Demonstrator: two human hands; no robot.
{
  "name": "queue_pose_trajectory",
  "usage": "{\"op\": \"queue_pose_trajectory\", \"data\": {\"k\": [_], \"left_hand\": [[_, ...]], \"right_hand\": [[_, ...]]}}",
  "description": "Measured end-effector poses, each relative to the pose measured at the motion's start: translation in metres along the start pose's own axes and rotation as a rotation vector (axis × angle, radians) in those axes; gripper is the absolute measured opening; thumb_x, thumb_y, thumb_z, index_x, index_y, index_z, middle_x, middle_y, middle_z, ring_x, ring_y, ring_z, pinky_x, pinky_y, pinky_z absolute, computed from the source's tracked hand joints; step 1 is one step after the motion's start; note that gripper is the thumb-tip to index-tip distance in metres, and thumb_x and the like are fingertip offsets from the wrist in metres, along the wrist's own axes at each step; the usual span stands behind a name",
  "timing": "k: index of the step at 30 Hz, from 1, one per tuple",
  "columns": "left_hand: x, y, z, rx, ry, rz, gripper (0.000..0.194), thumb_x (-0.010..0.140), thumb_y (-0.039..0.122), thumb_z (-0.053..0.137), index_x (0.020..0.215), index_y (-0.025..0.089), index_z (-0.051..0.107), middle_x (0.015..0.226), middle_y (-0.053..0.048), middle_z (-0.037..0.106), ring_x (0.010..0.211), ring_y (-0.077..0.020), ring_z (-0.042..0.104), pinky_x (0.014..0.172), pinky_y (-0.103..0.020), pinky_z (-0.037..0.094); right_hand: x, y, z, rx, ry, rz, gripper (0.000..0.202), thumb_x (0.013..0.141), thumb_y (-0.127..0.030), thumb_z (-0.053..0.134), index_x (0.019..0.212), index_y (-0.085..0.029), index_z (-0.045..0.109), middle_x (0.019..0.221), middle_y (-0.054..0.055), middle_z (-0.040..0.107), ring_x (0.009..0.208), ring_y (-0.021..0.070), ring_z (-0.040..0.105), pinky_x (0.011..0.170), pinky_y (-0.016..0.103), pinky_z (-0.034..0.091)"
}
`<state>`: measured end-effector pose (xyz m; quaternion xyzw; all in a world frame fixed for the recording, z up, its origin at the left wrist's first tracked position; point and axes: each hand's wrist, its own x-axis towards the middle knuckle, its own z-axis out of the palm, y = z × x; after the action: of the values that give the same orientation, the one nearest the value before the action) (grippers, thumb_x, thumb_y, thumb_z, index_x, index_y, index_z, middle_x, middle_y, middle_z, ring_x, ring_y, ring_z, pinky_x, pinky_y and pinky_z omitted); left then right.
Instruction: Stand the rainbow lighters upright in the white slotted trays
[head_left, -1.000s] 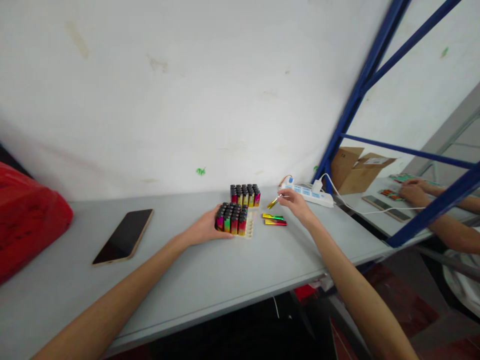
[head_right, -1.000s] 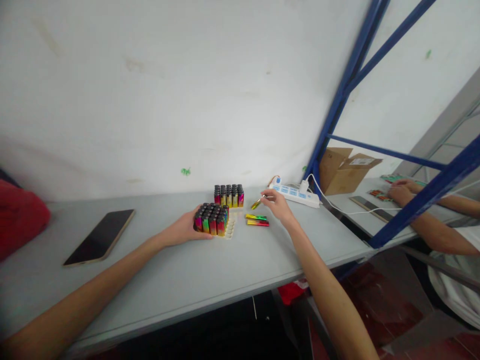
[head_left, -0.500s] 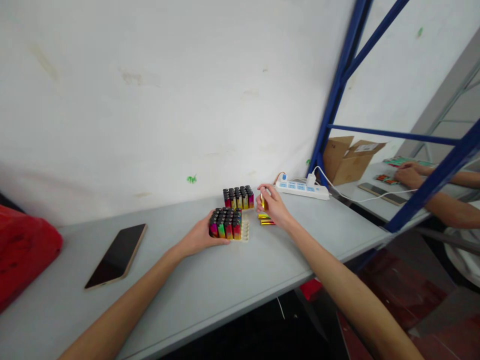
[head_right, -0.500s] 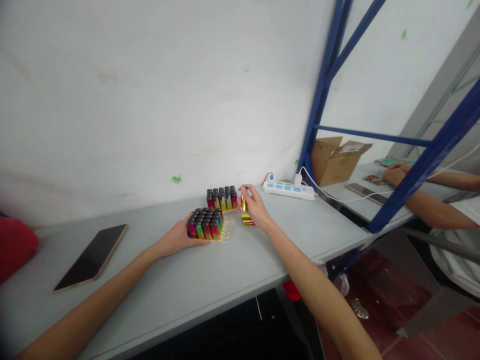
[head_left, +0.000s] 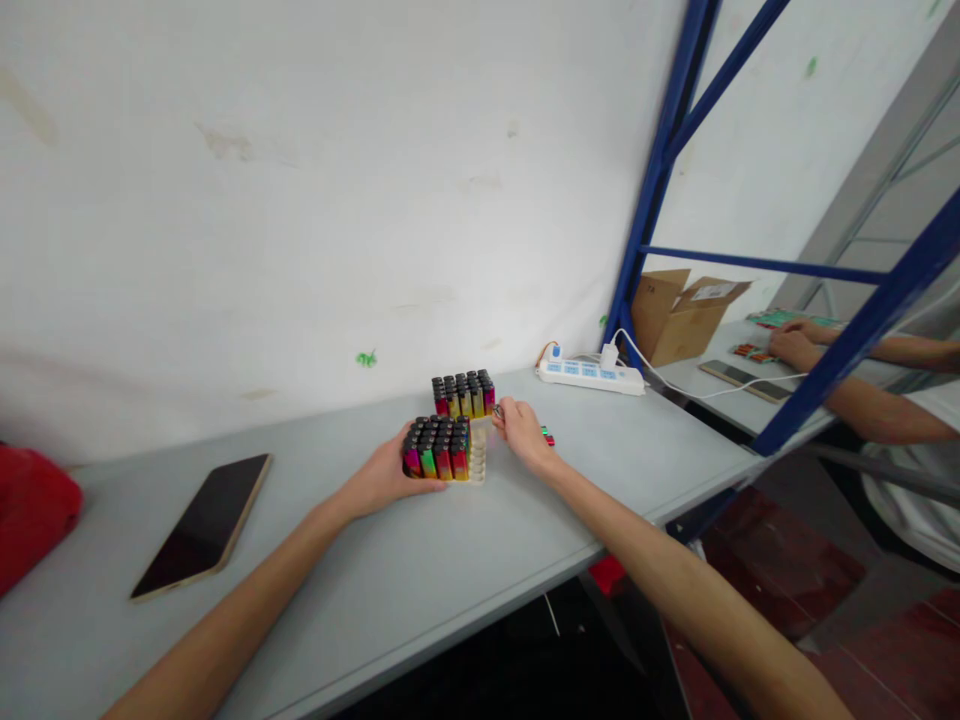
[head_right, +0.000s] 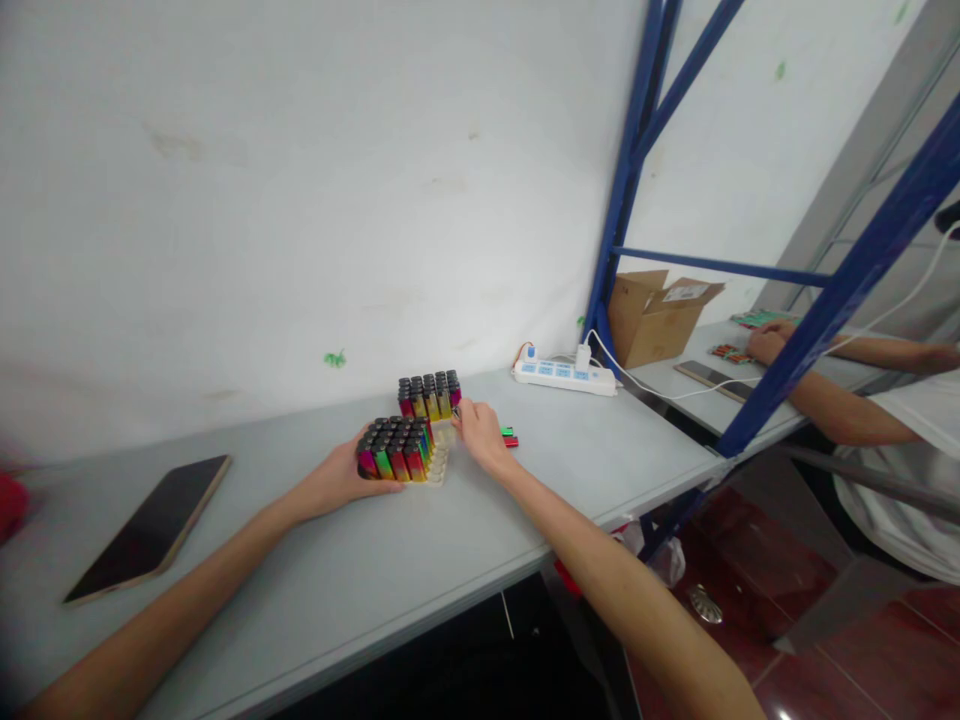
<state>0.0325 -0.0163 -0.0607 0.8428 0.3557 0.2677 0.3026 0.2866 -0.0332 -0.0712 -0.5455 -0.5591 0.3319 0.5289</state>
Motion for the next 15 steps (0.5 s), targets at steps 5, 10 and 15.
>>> {"op": "queue_pose_trajectory", "data": {"k": [5,10,15], "left_hand": [[-0.0005,0.0014,0.0001,0.006,0.008,-0.001,0.091,0.067,0.052,0.090,0.141,0.021,0.049,0.140,-0.010,0.066,0.128,-0.0362,0.063,0.114,-0.051,0.049],[-0.0008,-0.0008,0.0002,0.006,-0.006,0.007,0.092,0.067,0.052,0.090,0.142,0.020,0.047,0.142,-0.012,0.064,0.130,-0.0352,0.061,0.114,-0.050,0.048],[-0.0007,-0.0021,0.0001,0.032,0.006,0.004,0.093,0.067,0.053,0.090,0.142,0.020,0.048,0.141,-0.011,0.065,0.129,-0.0354,0.062,0.113,-0.049,0.049]], "right_hand": [[-0.0069,-0.0056,0.0029,0.105,-0.047,0.041,0.054,0.096,-0.061,0.036,0.055,-0.026,0.032,0.046,-0.005,0.034,0.045,0.0113,0.033,0.048,0.027,0.027],[-0.0094,-0.0048,0.0016,0.079,-0.101,0.003,0.056,0.097,-0.062,0.034,0.054,-0.025,0.036,0.045,-0.004,0.034,0.046,0.0116,0.033,0.049,0.028,0.028],[-0.0089,-0.0005,0.0006,0.024,-0.109,-0.056,0.058,0.097,-0.064,0.035,0.056,-0.024,0.040,0.047,-0.004,0.036,0.049,0.0123,0.035,0.052,0.027,0.030]]}}
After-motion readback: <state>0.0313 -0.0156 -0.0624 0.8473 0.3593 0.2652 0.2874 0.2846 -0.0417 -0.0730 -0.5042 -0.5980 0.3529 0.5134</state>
